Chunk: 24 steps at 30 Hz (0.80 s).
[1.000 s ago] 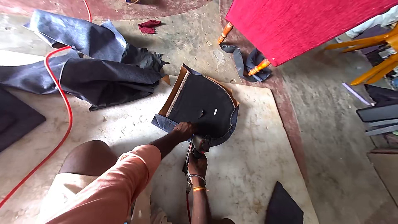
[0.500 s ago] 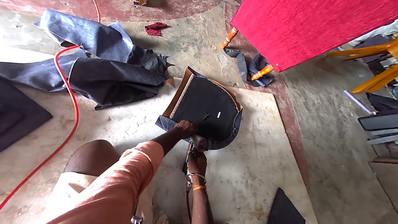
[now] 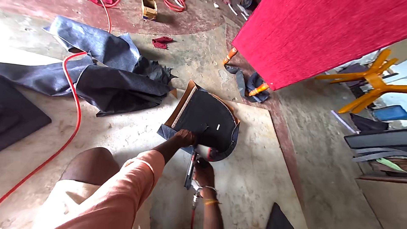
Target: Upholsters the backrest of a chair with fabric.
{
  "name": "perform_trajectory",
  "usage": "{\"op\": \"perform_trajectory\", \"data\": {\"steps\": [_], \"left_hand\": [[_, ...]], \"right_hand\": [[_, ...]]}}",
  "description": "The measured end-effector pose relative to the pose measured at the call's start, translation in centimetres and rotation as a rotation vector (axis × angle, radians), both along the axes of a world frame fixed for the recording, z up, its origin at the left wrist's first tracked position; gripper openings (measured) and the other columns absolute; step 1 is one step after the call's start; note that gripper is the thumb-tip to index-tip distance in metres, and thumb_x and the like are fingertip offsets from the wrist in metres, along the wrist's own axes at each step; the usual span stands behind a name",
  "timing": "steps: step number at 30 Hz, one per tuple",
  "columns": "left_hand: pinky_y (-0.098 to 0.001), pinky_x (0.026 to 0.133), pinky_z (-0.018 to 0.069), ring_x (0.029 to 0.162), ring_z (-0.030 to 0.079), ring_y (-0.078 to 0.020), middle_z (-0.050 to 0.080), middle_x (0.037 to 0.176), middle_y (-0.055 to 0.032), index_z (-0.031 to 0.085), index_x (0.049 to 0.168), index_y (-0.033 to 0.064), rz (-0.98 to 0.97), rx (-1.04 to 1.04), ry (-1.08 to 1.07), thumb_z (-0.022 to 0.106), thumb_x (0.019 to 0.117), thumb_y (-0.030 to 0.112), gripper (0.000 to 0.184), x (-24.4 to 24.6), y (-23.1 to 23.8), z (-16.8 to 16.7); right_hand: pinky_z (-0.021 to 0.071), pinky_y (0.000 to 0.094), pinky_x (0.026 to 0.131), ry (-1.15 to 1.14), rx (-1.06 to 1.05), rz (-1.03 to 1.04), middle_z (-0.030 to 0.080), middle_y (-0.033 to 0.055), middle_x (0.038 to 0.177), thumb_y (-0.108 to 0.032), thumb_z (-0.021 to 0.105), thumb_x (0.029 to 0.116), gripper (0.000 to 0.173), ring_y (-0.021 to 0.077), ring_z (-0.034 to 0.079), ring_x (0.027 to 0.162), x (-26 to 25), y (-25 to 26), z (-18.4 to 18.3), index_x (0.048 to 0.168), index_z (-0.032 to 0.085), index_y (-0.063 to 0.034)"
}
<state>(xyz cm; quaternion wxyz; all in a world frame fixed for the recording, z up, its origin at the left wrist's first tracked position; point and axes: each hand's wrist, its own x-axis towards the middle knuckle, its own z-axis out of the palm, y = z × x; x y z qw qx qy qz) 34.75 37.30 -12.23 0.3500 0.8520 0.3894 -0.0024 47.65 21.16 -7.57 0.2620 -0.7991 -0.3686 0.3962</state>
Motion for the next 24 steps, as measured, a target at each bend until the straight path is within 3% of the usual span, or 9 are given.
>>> {"op": "perform_trajectory", "data": {"steps": [4, 10, 13, 15, 16, 18, 19, 22, 24], "left_hand": [[-0.0587, 0.096, 0.0529, 0.119, 0.064, -0.0346, 0.067, 0.128, -0.0129, 0.068, 0.122, 0.0099, -0.052, 0.085, -0.014, 0.053, 0.1053, 0.017, 0.024, -2.8, -2.0, 0.4], [-0.05, 0.114, 0.043, 0.136, 0.054, -0.0286, 0.061, 0.143, -0.0085, 0.071, 0.125, 0.0091, -0.249, 0.455, 0.002, 0.054, 0.1019, 0.002, 0.03, -15.4, 1.9, -0.1], [-0.0592, 0.125, 0.0198, 0.15, 0.036, -0.0346, 0.052, 0.153, -0.0102, 0.068, 0.132, 0.012, 0.133, 0.547, 0.253, 0.049, 0.1028, 0.003, 0.035, -17.1, 5.4, 1.1], [-0.0622, 0.124, 0.0193, 0.153, 0.029, -0.0366, 0.044, 0.159, -0.0116, 0.065, 0.135, 0.0147, 0.338, 0.521, 0.186, 0.046, 0.1038, 0.01, 0.036, -14.3, 5.6, 1.3], [-0.0604, 0.121, 0.0266, 0.15, 0.036, -0.0346, 0.047, 0.157, -0.0108, 0.064, 0.136, 0.0166, 0.347, 0.489, 0.106, 0.045, 0.1059, 0.021, 0.036, -12.1, 4.0, 1.2], [-0.0577, 0.11, 0.0454, 0.137, 0.053, -0.0295, 0.058, 0.147, -0.0066, 0.064, 0.138, 0.0236, 0.163, 0.275, -0.012, 0.053, 0.1032, 0.047, 0.043, -8.1, -2.0, 1.7], [-0.0556, 0.111, 0.046, 0.137, 0.054, -0.0267, 0.059, 0.145, -0.004, 0.064, 0.138, 0.0272, 0.0, 0.172, -0.02, 0.059, 0.0981, 0.056, 0.05, -6.8, -5.4, 1.8], [-0.0516, 0.123, 0.0302, 0.143, 0.044, -0.0257, 0.054, 0.149, -0.0024, 0.059, 0.144, 0.0269, -0.399, 0.226, -0.027, 0.073, 0.0815, 0.067, 0.075, -5.8, -11.8, -0.5], [-0.0519, 0.127, 0.02, 0.146, 0.039, -0.0288, 0.05, 0.152, -0.0052, 0.059, 0.141, 0.0211, -0.473, 0.27, 0.031, 0.083, 0.0776, 0.053, 0.075, -6.7, -12.6, -1.3]], "right_hand": [[0.0573, 0.0436, 0.056, -0.175, 0.103, 0.011, 0.068, 0.0149, 0.08, -0.022, 0.073, 0.0944, 0.036, 0.0233, 0.064, 0.059, 9.7, -2.1, 4.4, 0.117, 0.064, 0.0046], [0.0567, 0.0577, 0.086, -0.597, 0.006, -0.039, 0.07, 0.0234, 0.109, -0.035, 0.075, 0.0918, 0.058, 0.0343, 0.071, 0.092, 22.7, -9.7, 11.2, 0.133, 0.06, 0.0033], [0.0583, 0.0436, 0.057, -0.448, 0.037, -0.169, 0.066, 0.0137, 0.081, -0.031, 0.071, 0.0959, 0.051, 0.0222, 0.064, 0.059, 22.9, -12.9, 11.7, 0.13, 0.056, 0.0041], [0.0579, 0.0339, 0.051, -0.186, 0.115, -0.294, 0.063, 0.0066, 0.072, -0.023, 0.061, 0.1037, 0.034, 0.015, 0.061, 0.051, 20.5, -13.7, 11.9, 0.123, 0.055, 0.0044], [0.0597, 0.0329, 0.052, -0.017, 0.161, -0.37, 0.063, 0.0054, 0.074, -0.02, 0.055, 0.107, 0.027, 0.0145, 0.062, 0.053, 19.6, -13.8, 11.7, 0.121, 0.054, 0.0026], [0.062, 0.0347, 0.054, 0.331, 0.246, -0.53, 0.066, 0.0045, 0.078, -0.022, 0.043, 0.111, 0.023, 0.0159, 0.066, 0.056, 17.9, -13.9, 10.8, 0.117, 0.053, -0.0031], [0.0625, 0.0367, 0.054, 0.47, 0.278, -0.605, 0.067, 0.0048, 0.078, -0.025, 0.041, 0.1118, 0.024, 0.0171, 0.067, 0.056, 17.0, -13.7, 10.1, 0.115, 0.053, -0.0052], [0.0615, 0.0382, 0.051, 0.62, 0.284, -0.685, 0.065, 0.0074, 0.078, -0.028, 0.037, 0.1127, 0.028, 0.0186, 0.065, 0.055, 15.1, -12.2, 7.2, 0.115, 0.053, -0.0038], [0.0581, 0.0338, 0.053, 0.422, 0.197, -0.627, 0.062, 0.0082, 0.084, -0.02, 0.041, 0.1116, 0.024, 0.0162, 0.063, 0.059, 13.4, -10.4, 4.6, 0.125, 0.05, -0.0022]]}}
